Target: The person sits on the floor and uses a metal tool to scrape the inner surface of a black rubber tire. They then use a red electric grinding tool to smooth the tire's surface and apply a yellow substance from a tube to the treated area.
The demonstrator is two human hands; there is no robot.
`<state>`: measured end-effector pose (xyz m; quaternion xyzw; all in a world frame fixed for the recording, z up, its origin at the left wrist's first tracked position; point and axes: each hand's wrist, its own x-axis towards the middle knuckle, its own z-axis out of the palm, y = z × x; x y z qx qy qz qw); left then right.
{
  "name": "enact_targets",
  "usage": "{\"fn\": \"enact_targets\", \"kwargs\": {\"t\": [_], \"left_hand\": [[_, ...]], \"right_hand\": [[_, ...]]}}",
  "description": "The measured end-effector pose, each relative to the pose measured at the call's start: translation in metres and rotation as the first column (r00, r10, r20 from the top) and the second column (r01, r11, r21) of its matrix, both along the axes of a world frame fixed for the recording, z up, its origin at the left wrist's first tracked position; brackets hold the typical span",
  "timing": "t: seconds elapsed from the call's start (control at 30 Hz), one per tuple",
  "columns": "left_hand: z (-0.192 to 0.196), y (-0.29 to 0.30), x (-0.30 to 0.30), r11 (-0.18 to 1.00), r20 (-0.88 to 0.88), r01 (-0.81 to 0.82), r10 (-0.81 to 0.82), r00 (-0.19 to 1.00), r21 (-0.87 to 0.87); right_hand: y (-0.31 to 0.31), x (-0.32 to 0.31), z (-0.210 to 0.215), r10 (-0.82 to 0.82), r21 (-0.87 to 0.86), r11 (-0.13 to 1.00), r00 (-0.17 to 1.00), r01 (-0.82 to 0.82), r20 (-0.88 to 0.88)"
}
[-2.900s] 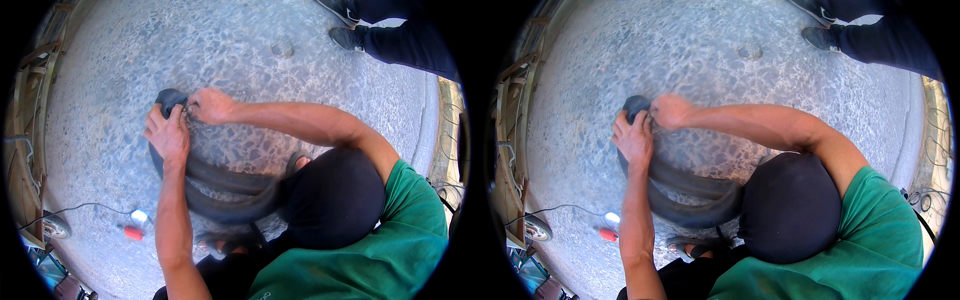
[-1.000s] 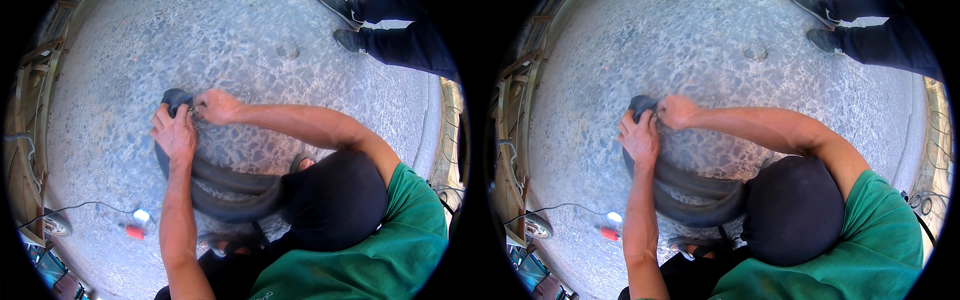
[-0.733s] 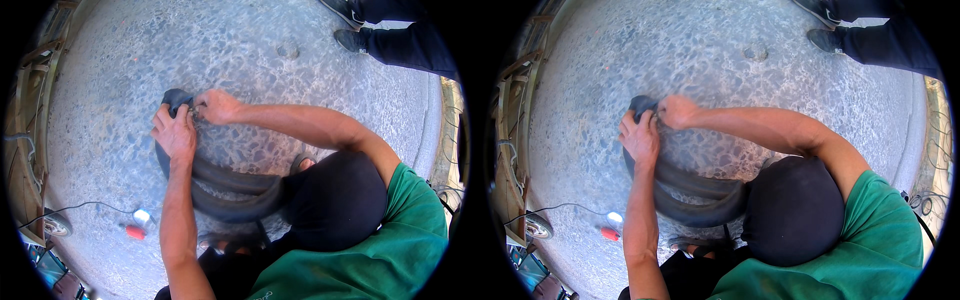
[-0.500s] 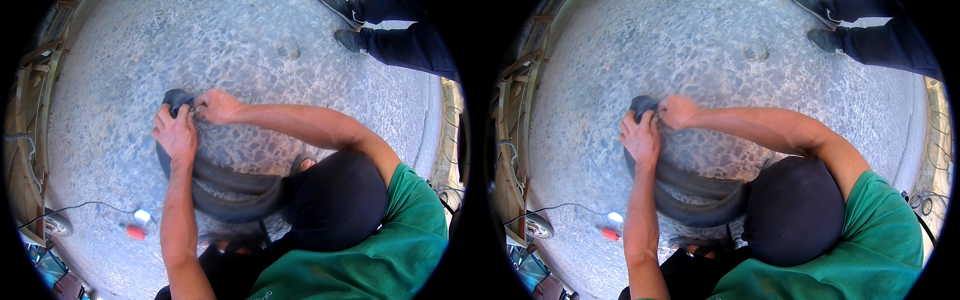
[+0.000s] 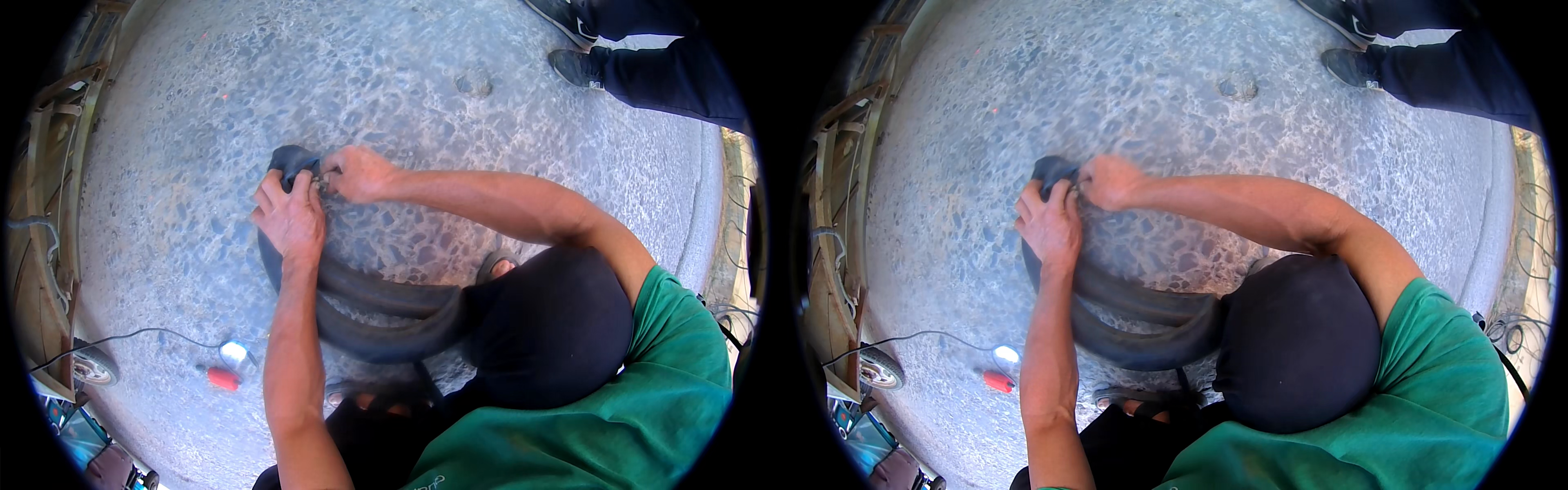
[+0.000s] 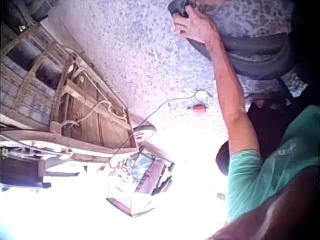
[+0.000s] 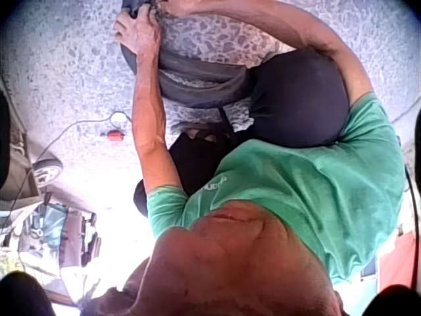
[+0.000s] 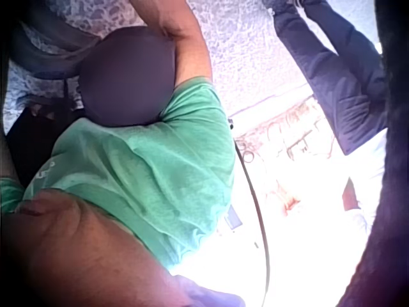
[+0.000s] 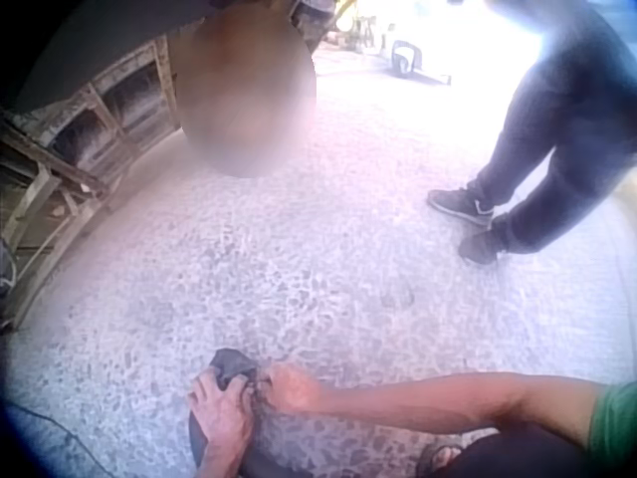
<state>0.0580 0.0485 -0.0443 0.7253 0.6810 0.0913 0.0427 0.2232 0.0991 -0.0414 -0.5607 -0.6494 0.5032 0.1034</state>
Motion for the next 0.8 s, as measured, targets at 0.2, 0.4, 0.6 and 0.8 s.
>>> {"fn": "enact_targets", "kwargs": {"t": [0.2, 0.4, 0.6, 0.8], "left_hand": [[0.000, -0.001, 0.000, 1.000, -0.005, -0.001, 0.001, 1.000, -0.003], [0.000, 0.000, 0.002, 1.000, -0.006, -0.007, 0.007, 1.000, -0.016], [0.001, 0.000, 0.002, 1.000, -0.009, -0.013, 0.013, 1.000, -0.025], [-0.001, 0.000, 0.003, 1.000, 0.003, -0.005, 0.005, 1.000, -0.008]], "right_hand": [[0.000, 0.001, -0.001, 0.006, -0.017, 1.000, 1.000, -0.006, -0.001], [0.000, 0.001, -0.005, -0.007, -0.001, 1.000, 1.000, 0.007, -0.009], [0.001, 0.000, 0.001, 0.023, -0.006, 1.000, 0.999, -0.023, 0.031], [0.002, 0.000, 0.004, 0.043, -0.010, 0.999, 0.998, -0.042, 0.052]]}}
